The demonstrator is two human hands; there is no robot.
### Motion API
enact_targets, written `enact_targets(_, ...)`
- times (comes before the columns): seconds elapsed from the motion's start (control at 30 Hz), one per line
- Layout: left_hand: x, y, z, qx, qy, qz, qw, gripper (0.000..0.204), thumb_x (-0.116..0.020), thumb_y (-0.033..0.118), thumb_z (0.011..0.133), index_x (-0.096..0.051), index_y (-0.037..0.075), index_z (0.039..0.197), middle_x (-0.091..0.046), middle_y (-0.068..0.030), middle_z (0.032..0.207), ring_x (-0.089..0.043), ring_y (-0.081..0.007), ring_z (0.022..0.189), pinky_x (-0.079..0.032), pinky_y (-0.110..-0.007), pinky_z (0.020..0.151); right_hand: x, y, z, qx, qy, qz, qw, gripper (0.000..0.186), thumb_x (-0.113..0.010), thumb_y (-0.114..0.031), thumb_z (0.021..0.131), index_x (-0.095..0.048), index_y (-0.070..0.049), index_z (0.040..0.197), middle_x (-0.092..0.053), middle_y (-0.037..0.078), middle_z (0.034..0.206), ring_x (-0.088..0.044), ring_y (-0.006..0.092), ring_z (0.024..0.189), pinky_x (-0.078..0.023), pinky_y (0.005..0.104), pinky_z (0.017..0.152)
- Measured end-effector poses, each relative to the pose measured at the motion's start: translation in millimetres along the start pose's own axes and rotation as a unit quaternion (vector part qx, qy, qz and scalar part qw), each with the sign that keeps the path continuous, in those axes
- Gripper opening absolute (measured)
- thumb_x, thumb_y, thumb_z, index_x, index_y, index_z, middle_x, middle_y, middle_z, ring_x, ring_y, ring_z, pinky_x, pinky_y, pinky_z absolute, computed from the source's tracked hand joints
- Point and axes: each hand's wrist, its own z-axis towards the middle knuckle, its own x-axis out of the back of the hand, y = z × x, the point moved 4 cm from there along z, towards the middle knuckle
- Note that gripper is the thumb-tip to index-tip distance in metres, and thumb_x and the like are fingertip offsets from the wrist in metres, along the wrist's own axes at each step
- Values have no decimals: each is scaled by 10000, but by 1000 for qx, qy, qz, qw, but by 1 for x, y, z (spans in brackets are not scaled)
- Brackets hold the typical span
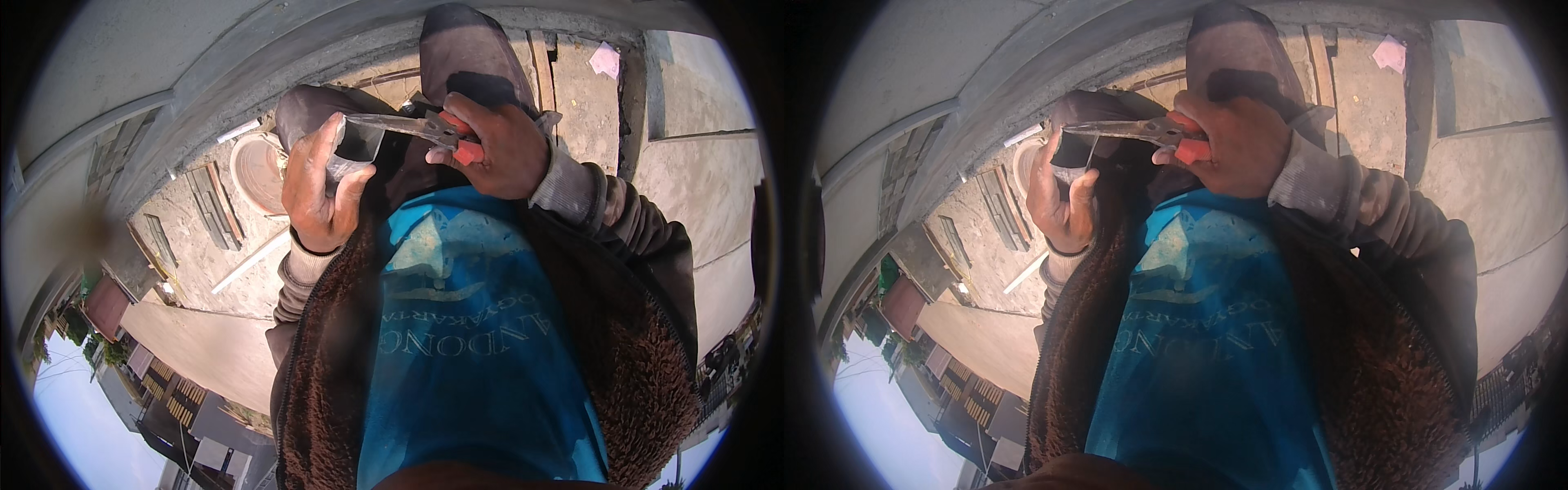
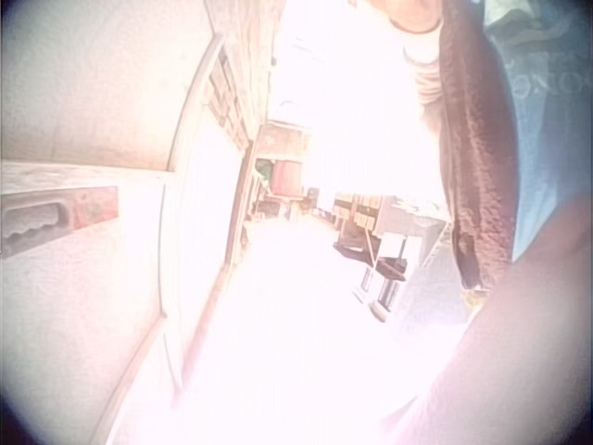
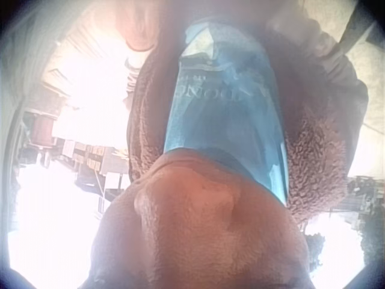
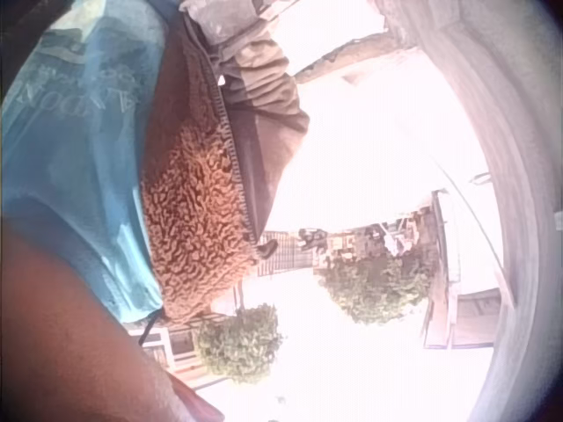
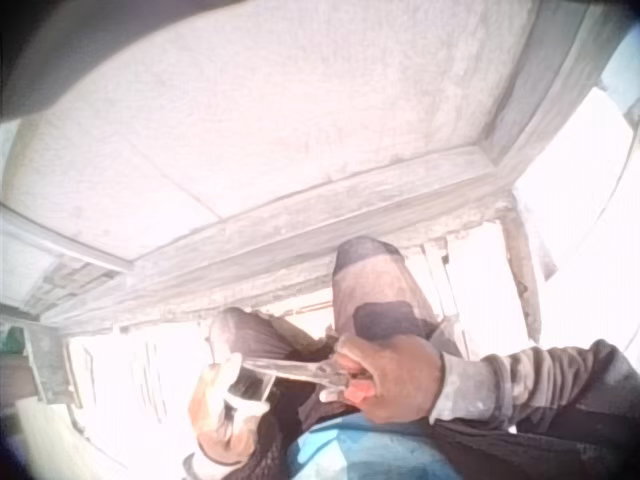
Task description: The person uses tin snips to cut a metal profile into short segments while seated on the ground. They repeatedly cut the profile, place pieces aside, and briefly use a spirit level to check alignment on the ceiling.
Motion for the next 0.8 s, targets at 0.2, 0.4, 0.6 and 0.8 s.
enact_targets(0.2,3,3,4,-9,-12,2,1000,557,-789,158,865,-582,-109,1307,-671,-254,1158,-669,-361,1008,-520,-393,890,5,-3,3,-23,13,25,999,452,-774,-435,877,-559,-61,1014,-645,159,735,-669,408,676,-509,463,590)
enact_targets(0.4,5,1,4,-16,-7,-5,1000,560,-799,179,857,-592,-104,1294,-684,-246,1142,-684,-351,947,-538,-389,840,3,-11,1,-14,-25,68,997,504,-758,-496,879,-563,-44,985,-634,154,742,-665,397,671,-507,450,611)
enact_targets(0.6,1,11,7,-39,-19,37,998,533,-790,124,848,-595,-102,1290,-697,-242,1119,-685,-352,916,-543,-388,809,0,-12,7,-27,-150,142,978,552,-633,-566,956,-601,-32,1092,-644,184,847,-683,383,797,-524,440,725)
enact_targets(0.8,2,12,9,-14,-41,38,998,501,-779,106,862,-601,-98,1283,-696,-241,1162,-681,-331,884,-538,-370,790,-3,-8,8,-50,-194,213,956,585,-551,-586,997,-606,-23,1148,-633,175,944,-650,333,957,-492,426,849)
